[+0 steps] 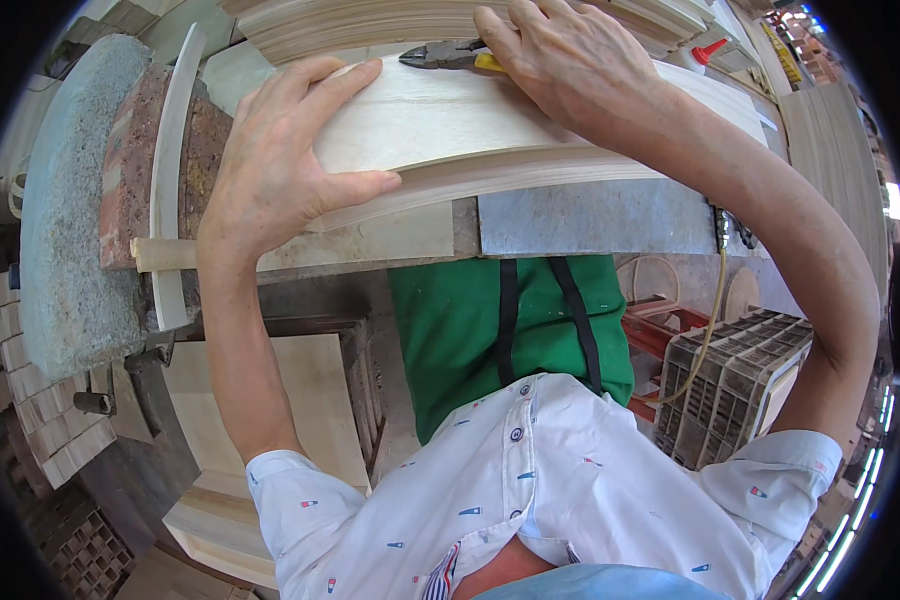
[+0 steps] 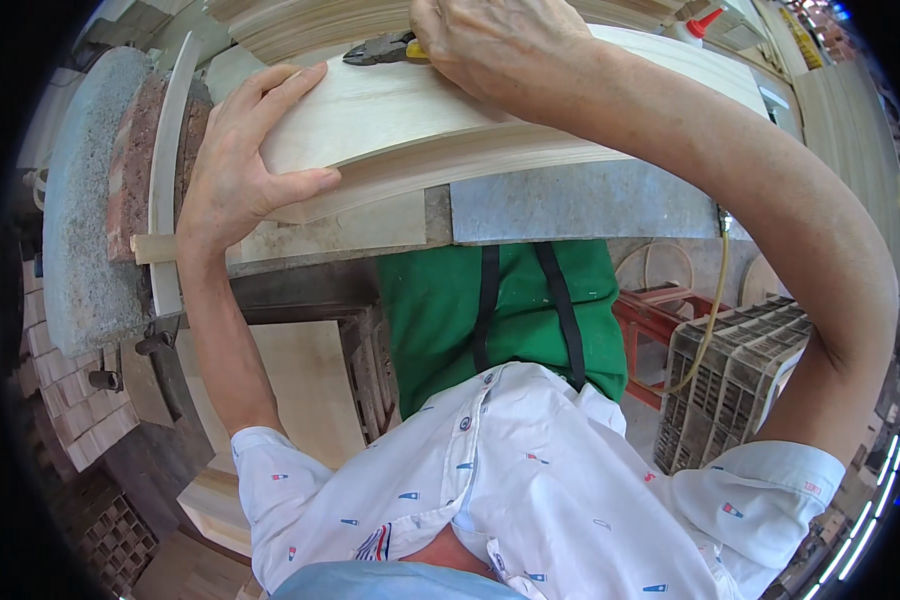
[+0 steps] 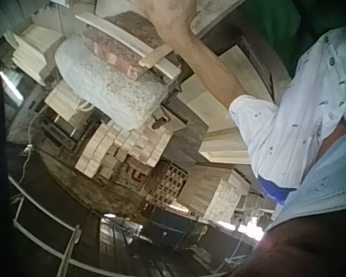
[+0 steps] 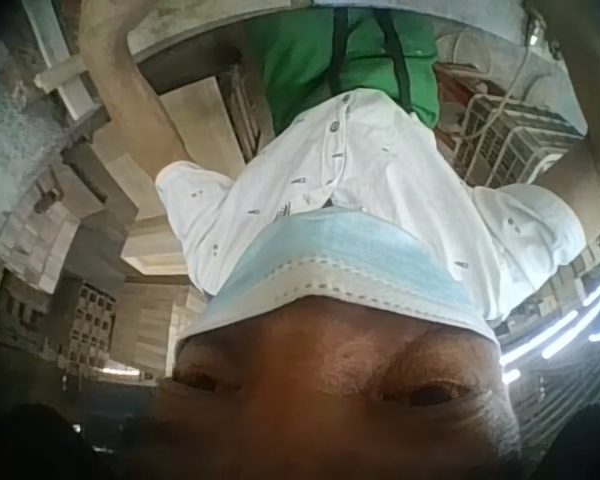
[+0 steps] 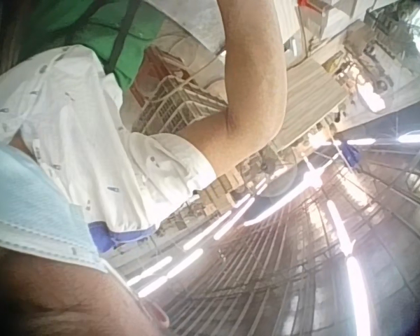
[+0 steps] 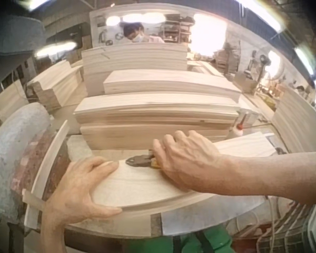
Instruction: Assembling wooden frame parts using a pneumatic nail gun and wood glue.
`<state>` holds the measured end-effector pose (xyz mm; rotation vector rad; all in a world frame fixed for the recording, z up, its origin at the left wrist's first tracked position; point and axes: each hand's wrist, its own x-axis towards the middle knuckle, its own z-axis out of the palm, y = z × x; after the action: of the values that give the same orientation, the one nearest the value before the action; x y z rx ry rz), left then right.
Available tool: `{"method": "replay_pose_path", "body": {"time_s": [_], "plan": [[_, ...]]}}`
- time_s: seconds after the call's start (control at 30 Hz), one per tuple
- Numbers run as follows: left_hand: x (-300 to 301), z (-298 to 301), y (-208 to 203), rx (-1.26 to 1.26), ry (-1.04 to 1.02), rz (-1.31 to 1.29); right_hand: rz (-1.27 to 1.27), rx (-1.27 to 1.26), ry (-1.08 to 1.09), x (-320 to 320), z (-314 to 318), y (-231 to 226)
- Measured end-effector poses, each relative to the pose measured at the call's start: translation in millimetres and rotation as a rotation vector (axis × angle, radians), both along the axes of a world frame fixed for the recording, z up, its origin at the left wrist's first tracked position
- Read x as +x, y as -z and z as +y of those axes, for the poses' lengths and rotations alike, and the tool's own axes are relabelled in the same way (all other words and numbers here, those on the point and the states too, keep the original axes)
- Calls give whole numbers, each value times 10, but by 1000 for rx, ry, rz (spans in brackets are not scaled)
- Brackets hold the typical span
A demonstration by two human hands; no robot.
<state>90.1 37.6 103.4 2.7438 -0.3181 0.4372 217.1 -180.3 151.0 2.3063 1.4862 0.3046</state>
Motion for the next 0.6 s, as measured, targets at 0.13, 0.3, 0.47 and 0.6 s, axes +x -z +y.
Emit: {"method": "replay_pose_path", "body": {"time_s": [0.13,0.3,0.47,0.6], "plan": [[-2,-12,-49,5,-5,-5,37,39,-29,-2,-10,-34],[53,-56,-55,-81,-29,36,136,-19,73,94,31,-27],[75,-135,-101,-148,-120,106,258,66,15,103,-41,-157],[41,-94,-84,-163,-135,125,220,77,-69,97,-24,-120]]}}
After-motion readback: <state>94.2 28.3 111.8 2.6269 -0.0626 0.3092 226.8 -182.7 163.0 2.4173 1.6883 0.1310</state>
